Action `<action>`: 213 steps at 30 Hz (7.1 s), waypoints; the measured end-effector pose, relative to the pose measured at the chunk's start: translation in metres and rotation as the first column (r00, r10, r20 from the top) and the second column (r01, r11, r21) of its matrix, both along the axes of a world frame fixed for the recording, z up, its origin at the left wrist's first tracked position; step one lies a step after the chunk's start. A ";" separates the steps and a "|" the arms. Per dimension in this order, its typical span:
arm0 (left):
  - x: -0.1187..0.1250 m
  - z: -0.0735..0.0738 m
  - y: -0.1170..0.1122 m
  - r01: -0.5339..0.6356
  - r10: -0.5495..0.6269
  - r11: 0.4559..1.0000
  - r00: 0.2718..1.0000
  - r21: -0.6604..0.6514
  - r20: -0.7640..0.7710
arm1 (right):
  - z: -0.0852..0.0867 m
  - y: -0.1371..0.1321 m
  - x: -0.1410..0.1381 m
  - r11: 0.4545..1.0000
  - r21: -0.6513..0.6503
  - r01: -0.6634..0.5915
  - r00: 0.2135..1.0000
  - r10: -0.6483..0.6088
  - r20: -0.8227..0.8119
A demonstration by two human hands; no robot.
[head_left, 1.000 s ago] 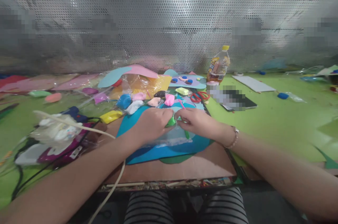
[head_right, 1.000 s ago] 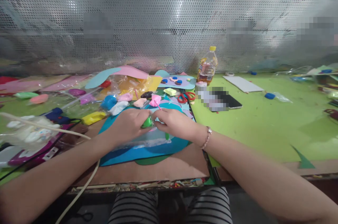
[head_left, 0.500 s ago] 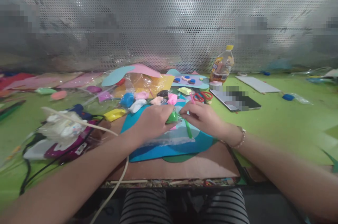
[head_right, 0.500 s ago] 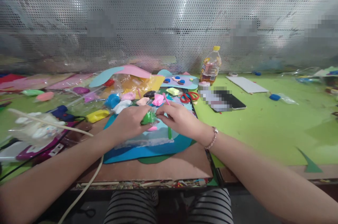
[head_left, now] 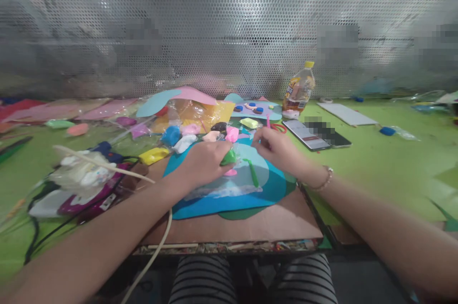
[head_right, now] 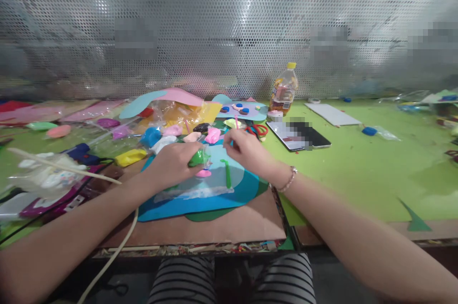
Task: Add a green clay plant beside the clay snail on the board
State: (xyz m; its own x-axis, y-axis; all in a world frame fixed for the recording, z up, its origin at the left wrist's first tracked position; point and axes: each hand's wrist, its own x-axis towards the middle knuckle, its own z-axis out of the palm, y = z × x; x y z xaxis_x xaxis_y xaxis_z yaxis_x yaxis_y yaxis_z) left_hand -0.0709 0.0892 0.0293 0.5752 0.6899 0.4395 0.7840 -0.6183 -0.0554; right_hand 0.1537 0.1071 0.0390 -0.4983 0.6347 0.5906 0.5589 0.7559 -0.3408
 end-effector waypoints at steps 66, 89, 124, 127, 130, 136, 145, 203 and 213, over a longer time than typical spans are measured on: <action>-0.011 0.006 0.016 -0.250 0.252 0.964 0.968 0.091 -0.005 | -0.002 0.018 0.008 0.866 -0.488 0.111 0.994 -0.096 0.056; -0.006 0.006 0.008 -0.082 0.078 0.996 0.984 0.019 0.160 | 0.001 0.015 0.004 0.783 -0.619 0.061 0.993 -0.113 -0.045; -0.006 0.007 0.007 -0.113 0.106 0.993 0.986 0.043 0.128 | -0.005 0.021 0.006 0.834 -0.552 0.025 0.997 -0.060 -0.045; -0.006 0.007 0.007 -0.108 0.102 0.993 0.986 0.046 0.132 | -0.004 0.019 0.005 0.784 -0.621 -0.010 0.995 -0.054 -0.084; -0.005 0.007 0.007 -0.107 0.101 0.994 0.986 0.038 0.132 | -0.002 0.017 0.004 0.747 -0.664 -0.007 0.994 -0.069 -0.087; -0.005 0.009 0.007 -0.090 0.086 0.996 0.987 0.022 0.138 | -0.002 0.016 0.005 0.740 -0.672 -0.022 0.985 -0.101 -0.143; -0.006 0.008 0.007 -0.091 0.088 0.996 0.989 0.021 0.118 | 0.001 0.015 0.006 0.732 -0.672 -0.108 0.971 -0.067 -0.229; -0.006 0.007 0.008 -0.057 0.054 0.998 0.994 0.025 0.093 | 0.007 0.010 0.005 0.655 -0.756 -0.015 0.989 -0.099 -0.106; -0.005 0.006 0.007 -0.039 0.036 0.998 0.995 0.040 0.088 | 0.000 0.018 0.011 0.695 -0.718 -0.029 0.994 -0.055 -0.093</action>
State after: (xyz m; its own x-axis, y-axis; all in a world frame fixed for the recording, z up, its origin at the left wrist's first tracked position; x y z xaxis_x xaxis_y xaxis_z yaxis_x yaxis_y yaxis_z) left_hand -0.0757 0.0966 0.0353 0.5074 0.6904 0.5156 0.8095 -0.5870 -0.0106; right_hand 0.1643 0.1254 0.0392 -0.4523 0.8919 -0.0021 0.4985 0.2509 -0.8298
